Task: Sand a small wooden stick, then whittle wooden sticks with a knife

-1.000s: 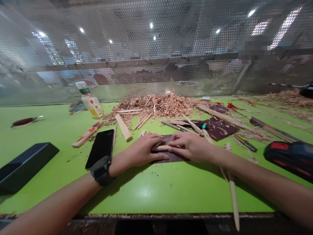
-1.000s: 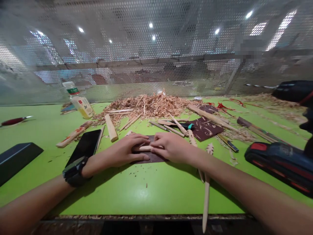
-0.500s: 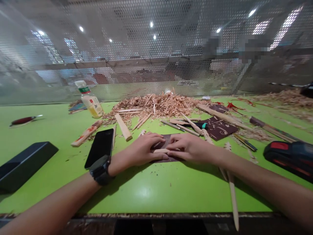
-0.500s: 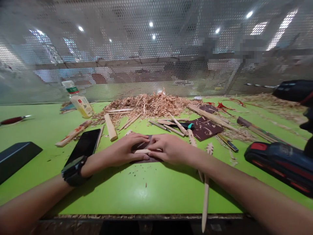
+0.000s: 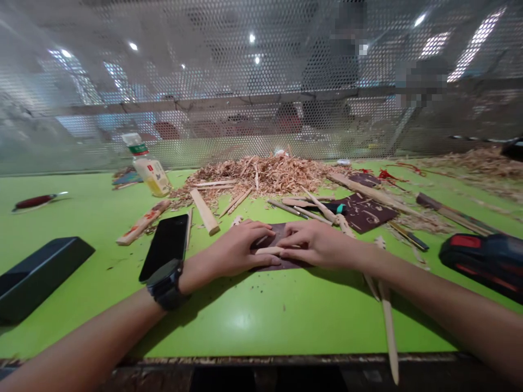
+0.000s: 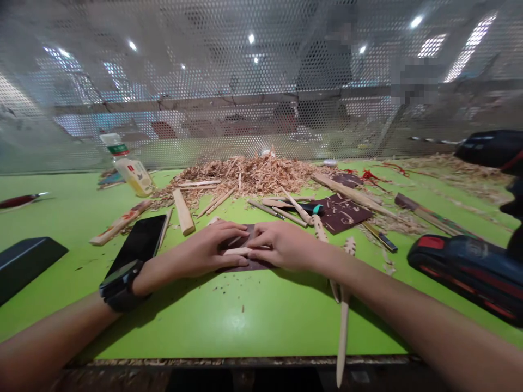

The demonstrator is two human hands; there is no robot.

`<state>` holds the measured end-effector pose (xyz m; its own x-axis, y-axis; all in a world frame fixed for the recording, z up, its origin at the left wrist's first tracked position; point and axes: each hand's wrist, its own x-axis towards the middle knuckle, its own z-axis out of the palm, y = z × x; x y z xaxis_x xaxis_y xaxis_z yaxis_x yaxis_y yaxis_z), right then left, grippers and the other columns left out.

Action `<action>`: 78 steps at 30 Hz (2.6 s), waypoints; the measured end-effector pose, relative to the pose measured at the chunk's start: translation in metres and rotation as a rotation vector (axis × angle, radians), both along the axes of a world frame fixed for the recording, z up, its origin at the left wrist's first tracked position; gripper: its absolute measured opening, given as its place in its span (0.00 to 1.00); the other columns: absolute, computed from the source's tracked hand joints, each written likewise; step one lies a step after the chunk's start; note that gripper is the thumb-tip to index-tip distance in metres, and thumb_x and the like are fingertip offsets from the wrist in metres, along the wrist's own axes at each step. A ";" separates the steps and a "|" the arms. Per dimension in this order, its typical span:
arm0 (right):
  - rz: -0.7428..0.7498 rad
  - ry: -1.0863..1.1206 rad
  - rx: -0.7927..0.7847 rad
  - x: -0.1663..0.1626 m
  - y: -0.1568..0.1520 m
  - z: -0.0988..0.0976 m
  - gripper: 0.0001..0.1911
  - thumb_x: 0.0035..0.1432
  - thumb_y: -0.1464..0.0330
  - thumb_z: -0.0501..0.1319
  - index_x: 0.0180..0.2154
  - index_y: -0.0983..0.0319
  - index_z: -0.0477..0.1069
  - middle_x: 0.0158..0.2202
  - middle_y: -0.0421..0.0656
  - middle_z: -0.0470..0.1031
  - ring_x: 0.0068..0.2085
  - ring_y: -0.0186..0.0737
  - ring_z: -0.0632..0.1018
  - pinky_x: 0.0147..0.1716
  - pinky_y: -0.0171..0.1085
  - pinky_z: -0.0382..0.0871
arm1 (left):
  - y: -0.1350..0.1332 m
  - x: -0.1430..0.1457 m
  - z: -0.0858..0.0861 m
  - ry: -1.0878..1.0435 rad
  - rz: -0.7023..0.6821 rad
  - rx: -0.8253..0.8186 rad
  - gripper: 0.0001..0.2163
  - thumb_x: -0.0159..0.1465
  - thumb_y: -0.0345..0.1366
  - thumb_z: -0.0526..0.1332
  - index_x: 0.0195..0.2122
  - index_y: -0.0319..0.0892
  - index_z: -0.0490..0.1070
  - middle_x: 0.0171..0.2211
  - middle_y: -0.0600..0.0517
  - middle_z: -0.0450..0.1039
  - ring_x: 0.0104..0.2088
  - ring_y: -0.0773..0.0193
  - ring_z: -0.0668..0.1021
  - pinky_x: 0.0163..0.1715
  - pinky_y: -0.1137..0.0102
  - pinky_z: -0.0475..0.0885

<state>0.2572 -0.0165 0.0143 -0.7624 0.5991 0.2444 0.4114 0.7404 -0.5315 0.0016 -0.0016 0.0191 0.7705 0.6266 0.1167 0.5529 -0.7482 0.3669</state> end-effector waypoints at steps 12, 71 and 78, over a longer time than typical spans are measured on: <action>-0.032 -0.022 0.102 -0.001 0.000 -0.004 0.15 0.74 0.64 0.60 0.44 0.60 0.85 0.44 0.48 0.81 0.41 0.42 0.79 0.42 0.40 0.69 | -0.001 -0.001 0.001 -0.019 0.001 -0.010 0.23 0.70 0.57 0.65 0.53 0.43 0.78 0.52 0.42 0.80 0.52 0.48 0.79 0.52 0.58 0.72; -0.174 -0.149 0.095 0.019 0.015 -0.003 0.17 0.73 0.58 0.62 0.49 0.58 0.86 0.40 0.47 0.81 0.39 0.43 0.77 0.37 0.40 0.65 | -0.001 0.000 0.002 0.011 0.031 -0.020 0.27 0.67 0.58 0.67 0.57 0.42 0.76 0.55 0.40 0.78 0.54 0.46 0.77 0.54 0.56 0.71; -0.053 -0.039 0.106 0.001 -0.003 -0.001 0.16 0.74 0.62 0.60 0.40 0.61 0.86 0.39 0.47 0.80 0.38 0.41 0.77 0.39 0.39 0.67 | -0.002 -0.001 0.000 -0.031 0.013 -0.005 0.23 0.68 0.56 0.67 0.52 0.42 0.77 0.50 0.42 0.80 0.50 0.49 0.78 0.49 0.59 0.72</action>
<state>0.2577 -0.0190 0.0136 -0.7407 0.6111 0.2792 0.4705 0.7684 -0.4338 0.0005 -0.0031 0.0188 0.7586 0.6368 0.1377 0.5504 -0.7395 0.3875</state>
